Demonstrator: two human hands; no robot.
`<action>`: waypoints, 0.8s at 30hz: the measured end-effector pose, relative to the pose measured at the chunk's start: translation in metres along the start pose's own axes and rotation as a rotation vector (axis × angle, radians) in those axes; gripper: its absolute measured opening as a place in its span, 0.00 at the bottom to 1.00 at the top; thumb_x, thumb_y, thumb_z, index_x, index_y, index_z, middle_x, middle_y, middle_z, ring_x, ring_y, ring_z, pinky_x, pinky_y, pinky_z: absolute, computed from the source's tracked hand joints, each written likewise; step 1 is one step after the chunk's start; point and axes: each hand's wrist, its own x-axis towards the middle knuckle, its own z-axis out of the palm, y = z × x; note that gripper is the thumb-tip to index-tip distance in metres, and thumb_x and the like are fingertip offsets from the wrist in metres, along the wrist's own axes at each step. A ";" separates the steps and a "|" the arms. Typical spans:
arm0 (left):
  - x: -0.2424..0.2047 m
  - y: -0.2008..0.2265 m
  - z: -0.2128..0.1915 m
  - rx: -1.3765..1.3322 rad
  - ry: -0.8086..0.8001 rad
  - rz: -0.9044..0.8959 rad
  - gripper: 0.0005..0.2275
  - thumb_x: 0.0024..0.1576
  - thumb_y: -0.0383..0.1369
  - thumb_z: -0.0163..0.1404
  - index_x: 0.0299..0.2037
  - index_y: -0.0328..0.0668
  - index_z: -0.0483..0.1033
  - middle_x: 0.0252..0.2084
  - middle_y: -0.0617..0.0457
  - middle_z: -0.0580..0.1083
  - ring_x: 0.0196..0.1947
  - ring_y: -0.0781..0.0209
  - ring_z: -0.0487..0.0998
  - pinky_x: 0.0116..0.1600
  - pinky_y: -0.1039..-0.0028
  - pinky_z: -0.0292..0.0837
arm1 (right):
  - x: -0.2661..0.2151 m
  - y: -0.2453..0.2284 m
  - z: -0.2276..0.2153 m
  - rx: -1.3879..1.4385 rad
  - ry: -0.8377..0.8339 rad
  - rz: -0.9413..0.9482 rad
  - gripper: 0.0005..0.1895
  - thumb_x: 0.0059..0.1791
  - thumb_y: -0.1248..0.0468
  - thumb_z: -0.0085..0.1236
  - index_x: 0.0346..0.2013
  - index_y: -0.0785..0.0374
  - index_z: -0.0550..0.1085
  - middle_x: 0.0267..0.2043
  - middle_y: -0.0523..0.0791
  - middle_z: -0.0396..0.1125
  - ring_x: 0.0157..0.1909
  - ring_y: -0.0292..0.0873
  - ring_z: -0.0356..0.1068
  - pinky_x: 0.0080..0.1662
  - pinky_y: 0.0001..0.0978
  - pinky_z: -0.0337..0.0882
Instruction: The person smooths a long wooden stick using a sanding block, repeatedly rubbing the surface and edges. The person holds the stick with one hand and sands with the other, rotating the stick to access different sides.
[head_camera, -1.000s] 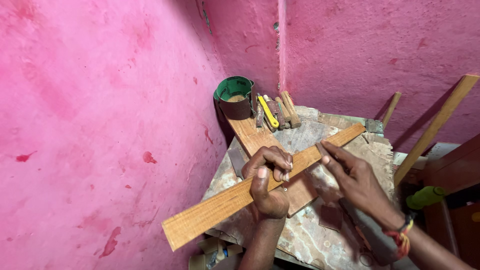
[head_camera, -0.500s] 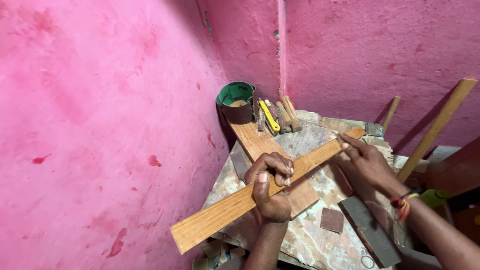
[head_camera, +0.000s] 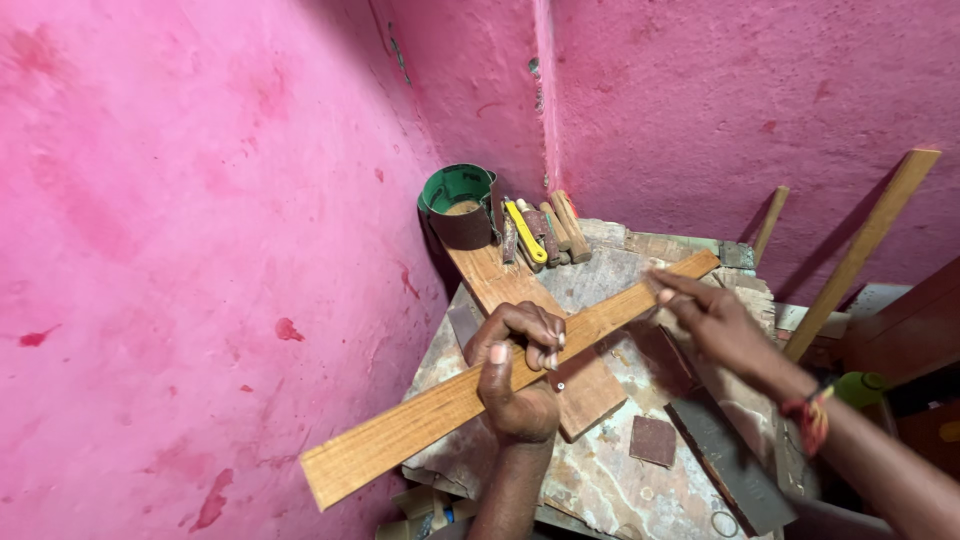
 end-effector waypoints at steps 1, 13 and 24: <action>0.000 -0.001 -0.001 -0.002 0.003 0.002 0.19 0.59 0.46 0.44 0.31 0.33 0.68 0.24 0.54 0.60 0.28 0.64 0.61 0.41 0.69 0.63 | -0.012 -0.005 0.005 -0.085 -0.032 0.029 0.28 0.57 0.44 0.41 0.73 0.34 0.65 0.59 0.44 0.68 0.28 0.44 0.71 0.28 0.38 0.76; -0.004 -0.009 -0.008 -0.031 0.070 0.031 0.19 0.61 0.46 0.41 0.32 0.33 0.68 0.24 0.55 0.59 0.27 0.64 0.60 0.40 0.68 0.63 | -0.030 -0.024 0.011 -0.316 -0.039 0.109 0.28 0.56 0.45 0.44 0.73 0.32 0.64 0.63 0.44 0.74 0.50 0.61 0.78 0.54 0.55 0.77; -0.003 -0.009 -0.010 -0.036 0.119 0.040 0.20 0.60 0.47 0.40 0.31 0.32 0.68 0.22 0.55 0.59 0.25 0.64 0.60 0.40 0.68 0.64 | 0.020 0.016 -0.010 -0.328 0.121 -0.042 0.27 0.53 0.45 0.47 0.68 0.34 0.67 0.64 0.46 0.70 0.64 0.51 0.70 0.66 0.55 0.69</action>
